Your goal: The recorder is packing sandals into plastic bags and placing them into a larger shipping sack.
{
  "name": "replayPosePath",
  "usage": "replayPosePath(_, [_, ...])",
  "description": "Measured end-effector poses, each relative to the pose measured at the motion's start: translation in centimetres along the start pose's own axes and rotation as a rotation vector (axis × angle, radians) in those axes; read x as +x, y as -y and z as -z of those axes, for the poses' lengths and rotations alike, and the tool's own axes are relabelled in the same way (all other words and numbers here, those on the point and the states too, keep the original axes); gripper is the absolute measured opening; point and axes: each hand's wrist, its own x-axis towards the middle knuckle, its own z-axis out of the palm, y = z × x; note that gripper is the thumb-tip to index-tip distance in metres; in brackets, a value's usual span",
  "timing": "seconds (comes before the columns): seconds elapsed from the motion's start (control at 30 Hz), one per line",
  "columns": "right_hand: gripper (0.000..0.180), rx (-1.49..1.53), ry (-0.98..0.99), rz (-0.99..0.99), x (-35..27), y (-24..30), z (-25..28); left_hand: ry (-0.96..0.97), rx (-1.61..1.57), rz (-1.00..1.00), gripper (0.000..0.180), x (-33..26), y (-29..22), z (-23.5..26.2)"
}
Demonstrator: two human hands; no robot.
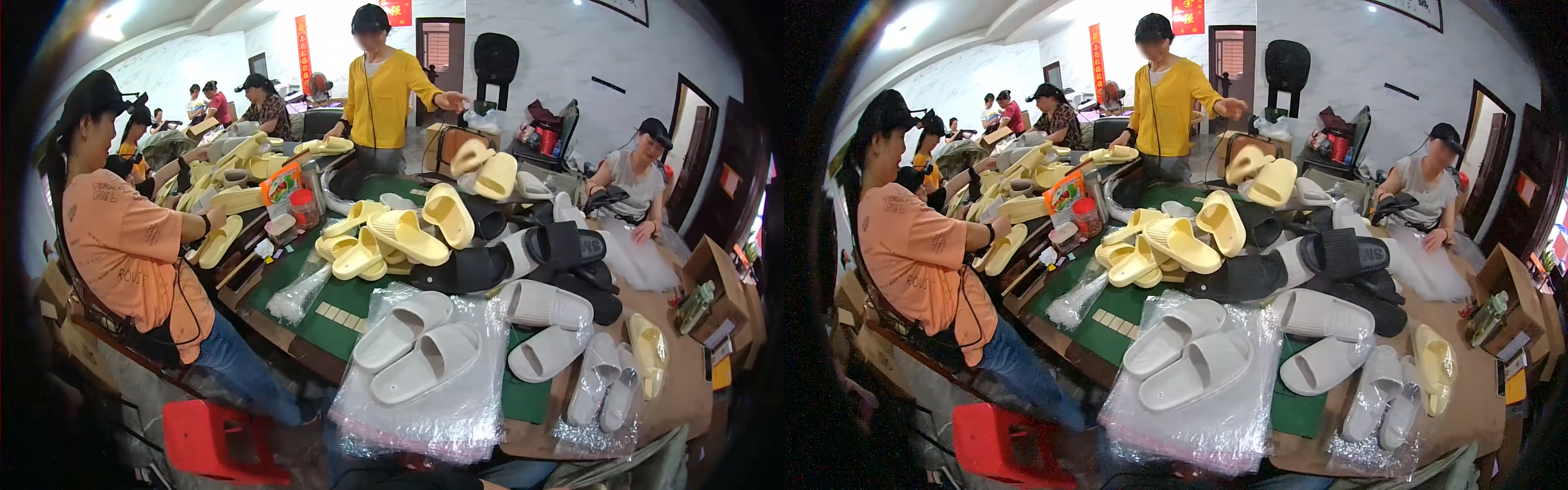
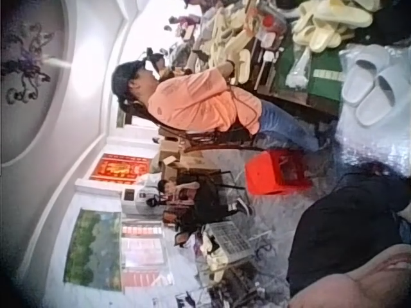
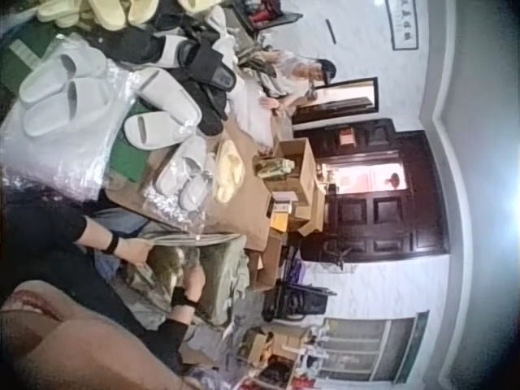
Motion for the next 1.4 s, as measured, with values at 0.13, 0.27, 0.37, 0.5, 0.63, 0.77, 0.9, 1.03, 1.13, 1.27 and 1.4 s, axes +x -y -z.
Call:
replayPosePath(0.13, [0.042,-0.54,-0.011,0.247,-2.4,12.1,2.3,0.022,0.059,0.001,0.038,-0.4,-1.1,-0.2])
replayPosePath(0.27, [0.035,-0.519,0.02,0.263,0.7,15.9,0.0,-0.242,0.017,-0.188,0.03,-2.7,1.7,0.8])
replayPosePath(0.37, [0.036,-0.617,0.365,0.337,4.5,8.1,-4.5,-0.109,-0.13,-0.181,0.016,-3.4,3.9,4.6])
replayPosePath(0.5, [0.03,-0.514,0.411,0.281,8.8,-7.3,-11.9,-0.128,-0.292,-0.131,0.032,-3.9,6.1,8.8])
replayPosePath(0.63, [0.026,-0.605,0.639,-0.131,8.0,-12.7,-13.3,-0.086,-0.377,-0.214,0.054,-1.8,4.1,8.1])
replayPosePath(0.77, [0.031,-0.659,0.81,-0.264,4.8,4.2,-10.5,-0.092,-0.426,-0.194,0.062,-4.0,4.7,7.5])
replayPosePath(0.9, [0.039,-0.375,0.738,-0.175,6.1,11.2,-2.6,-0.193,-0.311,-0.243,0.048,-3.7,4.1,4.1])
replayPosePath(1.03, [0.075,-0.12,0.094,0.282,8.7,22.2,3.9,-0.369,-0.104,-0.136,0.015,-4.7,4.2,0.8])
replayPosePath(1.13, [0.079,-0.487,-0.523,0.52,14.9,25.8,1.1,-0.291,-0.12,-0.173,0.013,-3.9,3.6,0.2])
replayPosePath(1.27, [0.06,-0.86,-0.544,0.497,22.7,25.1,-0.7,-0.236,-0.021,-0.22,0.012,-3.8,3.7,1.6])
replayPosePath(1.4, [0.021,-0.081,-0.874,0.397,23.2,28.5,1.3,-0.091,-0.087,-0.191,0.018,-4.1,4.4,2.0])
